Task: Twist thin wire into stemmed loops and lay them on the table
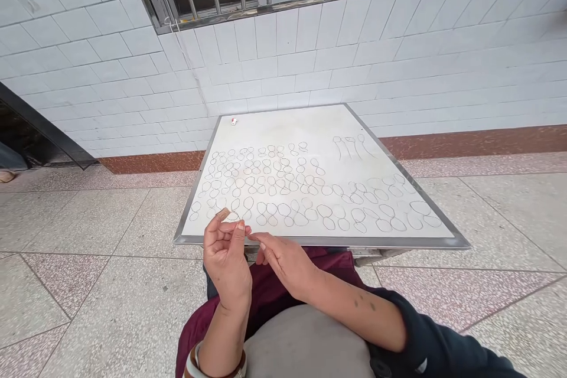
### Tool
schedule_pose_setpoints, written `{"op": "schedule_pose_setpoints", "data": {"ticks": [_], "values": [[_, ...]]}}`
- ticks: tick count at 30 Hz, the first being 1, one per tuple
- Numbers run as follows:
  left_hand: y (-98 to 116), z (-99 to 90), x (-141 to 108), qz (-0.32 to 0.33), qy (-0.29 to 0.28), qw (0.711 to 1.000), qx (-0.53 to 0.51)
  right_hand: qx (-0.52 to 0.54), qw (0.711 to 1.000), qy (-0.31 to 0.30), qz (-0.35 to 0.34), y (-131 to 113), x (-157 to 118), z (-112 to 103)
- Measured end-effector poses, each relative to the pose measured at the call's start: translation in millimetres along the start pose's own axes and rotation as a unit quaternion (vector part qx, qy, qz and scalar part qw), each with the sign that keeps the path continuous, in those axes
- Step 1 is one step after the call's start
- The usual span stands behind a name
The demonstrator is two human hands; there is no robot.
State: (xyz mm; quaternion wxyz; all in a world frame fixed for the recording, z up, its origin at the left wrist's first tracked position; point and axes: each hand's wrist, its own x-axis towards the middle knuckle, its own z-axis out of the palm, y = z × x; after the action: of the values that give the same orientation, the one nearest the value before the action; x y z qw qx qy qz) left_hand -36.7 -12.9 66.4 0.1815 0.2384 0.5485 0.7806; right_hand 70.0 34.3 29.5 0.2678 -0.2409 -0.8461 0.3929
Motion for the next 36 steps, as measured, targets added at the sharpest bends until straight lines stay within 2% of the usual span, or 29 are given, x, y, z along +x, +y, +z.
{"op": "schedule_pose_setpoints", "data": {"ticks": [4,11,21,30,36], "values": [[0.0,-0.1,0.3,0.008,0.010,1.000,0.002,-0.002,1.000,0.002,-0.017,0.9,-2.0,0.3],[-0.6,-1.3,1.1,0.003,0.013,1.000,0.005,0.053,0.998,-0.041,0.014,6.1,-3.7,-0.3],[1.8,-0.4,2.4,0.011,0.025,1.000,-0.005,0.065,0.996,-0.009,-0.052,11.6,-12.0,4.7],[1.8,-0.2,1.9,0.009,0.024,1.000,0.006,0.142,0.990,-0.007,0.008,13.2,-13.5,6.2],[0.3,-1.2,4.1,0.014,0.020,1.000,-0.002,0.111,0.993,-0.029,0.005,10.8,-16.1,4.6]]}}
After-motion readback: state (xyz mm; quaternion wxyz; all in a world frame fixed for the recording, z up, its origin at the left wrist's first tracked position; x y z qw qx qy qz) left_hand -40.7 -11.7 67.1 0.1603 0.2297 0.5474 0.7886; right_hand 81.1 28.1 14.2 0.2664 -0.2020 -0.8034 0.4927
